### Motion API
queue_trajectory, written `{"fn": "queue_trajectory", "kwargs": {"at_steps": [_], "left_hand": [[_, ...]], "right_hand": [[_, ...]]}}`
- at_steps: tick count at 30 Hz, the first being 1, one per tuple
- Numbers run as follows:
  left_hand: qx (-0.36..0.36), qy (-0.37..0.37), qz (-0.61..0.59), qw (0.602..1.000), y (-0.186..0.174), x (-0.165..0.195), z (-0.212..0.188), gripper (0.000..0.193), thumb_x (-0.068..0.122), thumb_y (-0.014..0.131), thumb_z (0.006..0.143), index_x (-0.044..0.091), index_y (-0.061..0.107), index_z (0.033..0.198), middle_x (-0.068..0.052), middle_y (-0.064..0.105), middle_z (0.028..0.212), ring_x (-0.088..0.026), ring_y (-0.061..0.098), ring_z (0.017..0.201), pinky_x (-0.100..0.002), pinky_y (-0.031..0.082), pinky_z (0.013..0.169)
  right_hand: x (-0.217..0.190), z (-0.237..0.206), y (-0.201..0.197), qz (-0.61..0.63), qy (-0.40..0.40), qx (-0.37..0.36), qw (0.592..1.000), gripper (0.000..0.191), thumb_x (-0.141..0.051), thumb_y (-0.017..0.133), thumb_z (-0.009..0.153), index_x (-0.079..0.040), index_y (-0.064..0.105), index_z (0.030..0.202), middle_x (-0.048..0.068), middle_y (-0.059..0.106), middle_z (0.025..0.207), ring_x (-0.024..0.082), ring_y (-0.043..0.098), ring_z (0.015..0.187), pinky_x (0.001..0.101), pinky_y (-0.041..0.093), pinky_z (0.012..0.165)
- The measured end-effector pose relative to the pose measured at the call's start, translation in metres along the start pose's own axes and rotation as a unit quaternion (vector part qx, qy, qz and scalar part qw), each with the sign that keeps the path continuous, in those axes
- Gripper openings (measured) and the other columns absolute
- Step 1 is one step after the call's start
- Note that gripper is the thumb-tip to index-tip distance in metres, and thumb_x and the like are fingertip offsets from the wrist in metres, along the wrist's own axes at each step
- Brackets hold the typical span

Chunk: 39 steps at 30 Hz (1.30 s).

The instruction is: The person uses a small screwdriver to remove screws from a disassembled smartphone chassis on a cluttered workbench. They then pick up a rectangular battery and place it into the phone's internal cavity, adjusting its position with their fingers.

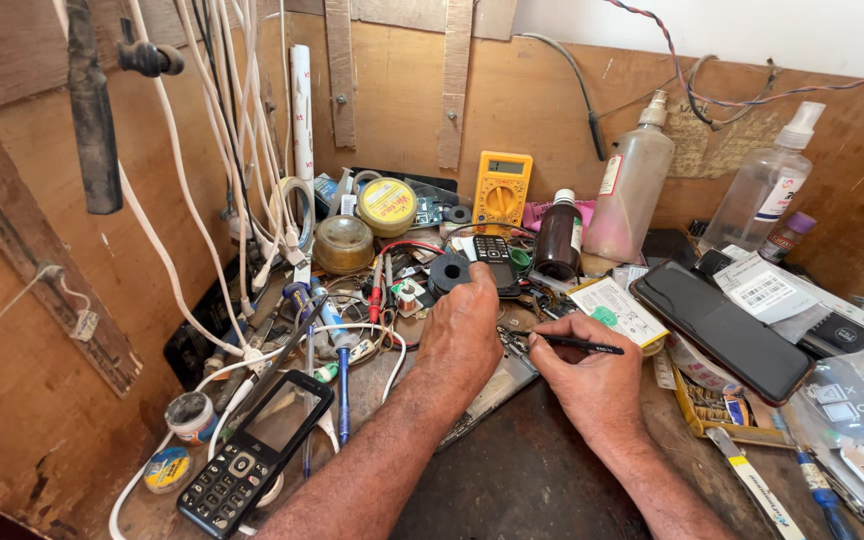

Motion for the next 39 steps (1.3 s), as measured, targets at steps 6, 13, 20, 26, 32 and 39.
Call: {"fn": "queue_trajectory", "kwargs": {"at_steps": [6, 13, 20, 26, 32, 39], "left_hand": [[-0.012, -0.008, 0.008, 1.0, 0.0011, -0.0004, 0.0013, 0.047, 0.0, 0.076, 0.079, -0.009, 0.047, 0.116, -0.031, 0.07, 0.09, -0.046, 0.071, 0.095, -0.049, 0.059, 0.081], [-0.018, -0.001, 0.017, 1.0, 0.0009, 0.002, 0.0026, 0.05, 0.0, 0.077, 0.08, -0.01, 0.047, 0.117, -0.031, 0.07, 0.092, -0.045, 0.071, 0.095, -0.049, 0.06, 0.08], [-0.039, -0.011, 0.021, 0.999, 0.0006, 0.0024, 0.0039, 0.054, -0.001, 0.077, 0.08, -0.011, 0.045, 0.123, -0.031, 0.07, 0.095, -0.043, 0.072, 0.098, -0.046, 0.061, 0.081], [-0.047, -0.015, 0.023, 0.999, -0.0005, 0.0028, 0.0032, 0.052, 0.0, 0.077, 0.082, -0.01, 0.046, 0.122, -0.031, 0.07, 0.099, -0.043, 0.071, 0.101, -0.046, 0.06, 0.084], [-0.041, -0.015, 0.023, 0.999, -0.0003, 0.0028, 0.0033, 0.053, -0.001, 0.076, 0.081, -0.01, 0.046, 0.123, -0.03, 0.07, 0.098, -0.044, 0.071, 0.1, -0.047, 0.059, 0.084], [-0.033, -0.012, 0.019, 0.999, 0.0005, 0.0018, 0.003, 0.05, -0.001, 0.075, 0.081, -0.01, 0.047, 0.121, -0.031, 0.07, 0.097, -0.045, 0.07, 0.099, -0.049, 0.059, 0.083]], "right_hand": [[0.0051, -0.0001, 0.0017, 0.024, 0.015, -0.009, 1.0, 0.011, -0.006, 0.078, 0.084, 0.0, 0.078, 0.094, 0.002, 0.075, 0.087, 0.005, 0.068, 0.08, 0.0233, 0.058, 0.075], [0.0032, -0.0004, 0.0017, 0.01, 0.006, -0.013, 1.0, 0.011, -0.006, 0.077, 0.085, 0.0, 0.079, 0.094, 0.003, 0.076, 0.086, 0.006, 0.068, 0.08, 0.0237, 0.059, 0.076], [0.0023, 0.0001, 0.0018, -0.015, 0.029, -0.022, 0.999, 0.011, -0.008, 0.077, 0.085, -0.002, 0.079, 0.095, 0.002, 0.076, 0.086, 0.006, 0.069, 0.079, 0.0239, 0.059, 0.075], [0.0005, 0.0002, 0.0025, -0.016, 0.024, -0.018, 0.999, 0.013, -0.009, 0.078, 0.085, -0.002, 0.079, 0.095, 0.002, 0.076, 0.085, 0.006, 0.069, 0.078, 0.0239, 0.059, 0.073], [0.0031, -0.0002, 0.0017, -0.027, 0.034, -0.015, 0.999, 0.013, -0.009, 0.078, 0.084, -0.002, 0.079, 0.095, 0.002, 0.077, 0.084, 0.006, 0.069, 0.076, 0.0239, 0.058, 0.072], [0.0024, -0.0003, 0.0024, -0.01, 0.024, -0.015, 1.0, 0.013, -0.009, 0.077, 0.084, -0.001, 0.079, 0.094, 0.002, 0.077, 0.084, 0.006, 0.068, 0.076, 0.0237, 0.058, 0.072]]}}
Point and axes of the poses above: each hand's wrist, its own z-axis towards the middle knuckle, its own y-axis out of the palm, x = y × z, the point moved 7 cm from there along z, towards the middle knuckle
